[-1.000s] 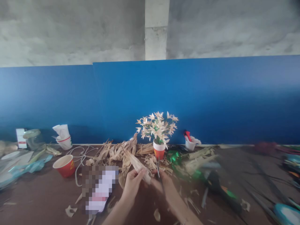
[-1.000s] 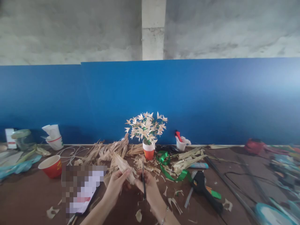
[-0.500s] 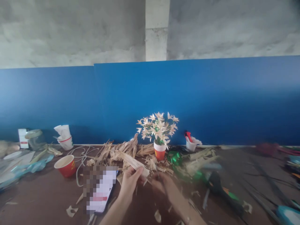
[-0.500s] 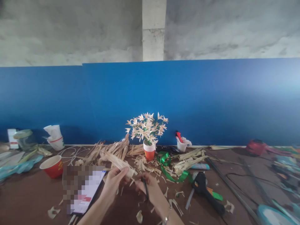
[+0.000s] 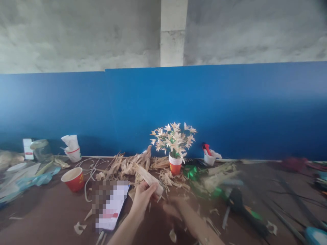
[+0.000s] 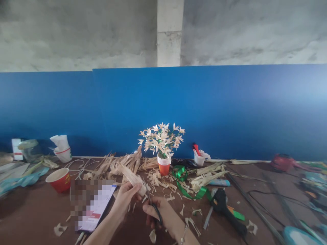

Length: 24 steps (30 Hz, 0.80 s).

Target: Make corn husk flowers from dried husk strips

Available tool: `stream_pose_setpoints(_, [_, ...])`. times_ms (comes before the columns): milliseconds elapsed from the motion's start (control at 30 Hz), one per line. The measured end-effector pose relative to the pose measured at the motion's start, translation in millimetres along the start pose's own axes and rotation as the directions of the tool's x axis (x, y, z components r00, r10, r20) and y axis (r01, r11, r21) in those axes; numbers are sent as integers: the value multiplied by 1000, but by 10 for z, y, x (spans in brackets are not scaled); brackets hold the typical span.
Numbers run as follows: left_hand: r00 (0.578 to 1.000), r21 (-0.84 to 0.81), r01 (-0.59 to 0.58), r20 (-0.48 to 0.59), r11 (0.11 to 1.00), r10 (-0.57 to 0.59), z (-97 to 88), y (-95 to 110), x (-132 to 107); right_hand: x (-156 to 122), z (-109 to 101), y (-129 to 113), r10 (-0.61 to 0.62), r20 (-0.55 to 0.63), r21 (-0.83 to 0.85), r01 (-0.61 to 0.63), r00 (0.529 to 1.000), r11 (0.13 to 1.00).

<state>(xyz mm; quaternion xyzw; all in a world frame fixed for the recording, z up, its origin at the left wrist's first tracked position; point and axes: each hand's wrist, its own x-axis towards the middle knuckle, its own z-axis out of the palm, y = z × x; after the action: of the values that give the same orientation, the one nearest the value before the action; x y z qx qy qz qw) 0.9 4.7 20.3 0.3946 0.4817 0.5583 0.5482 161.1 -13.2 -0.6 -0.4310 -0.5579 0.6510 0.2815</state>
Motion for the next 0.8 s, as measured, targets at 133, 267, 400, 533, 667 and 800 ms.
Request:
stream_pose_setpoints(133, [1000,-23,5,8,1000,-5,-11,-55,21,25,3,4,9,-7,-17,-9,1000,1000])
stream_pose_setpoints(267, [1000,-52,4,-2,999,-4,-12,-75,28,19,16,-5,4,-20,-27,-5,1000,1000])
stream_pose_setpoints(400, [1000,-71,-10,11,997,11,-15,-88,38,-16,13,-30,-7,-27,-36,6,1000,999])
stream_pose_setpoints(533, [1000,-83,-10,15,996,12,-9,-100,42,-24,11,-44,-11,-25,-45,10,1000,999])
stream_pose_setpoints(667, [1000,-89,-5,-19,996,3,8,-75,20,-2,27,-33,-15,-29,-46,14,999,999])
stream_pose_setpoints(800, [1000,-75,6,-19,997,-7,17,-42,-8,-1,35,-31,-24,-34,-47,22,999,999])
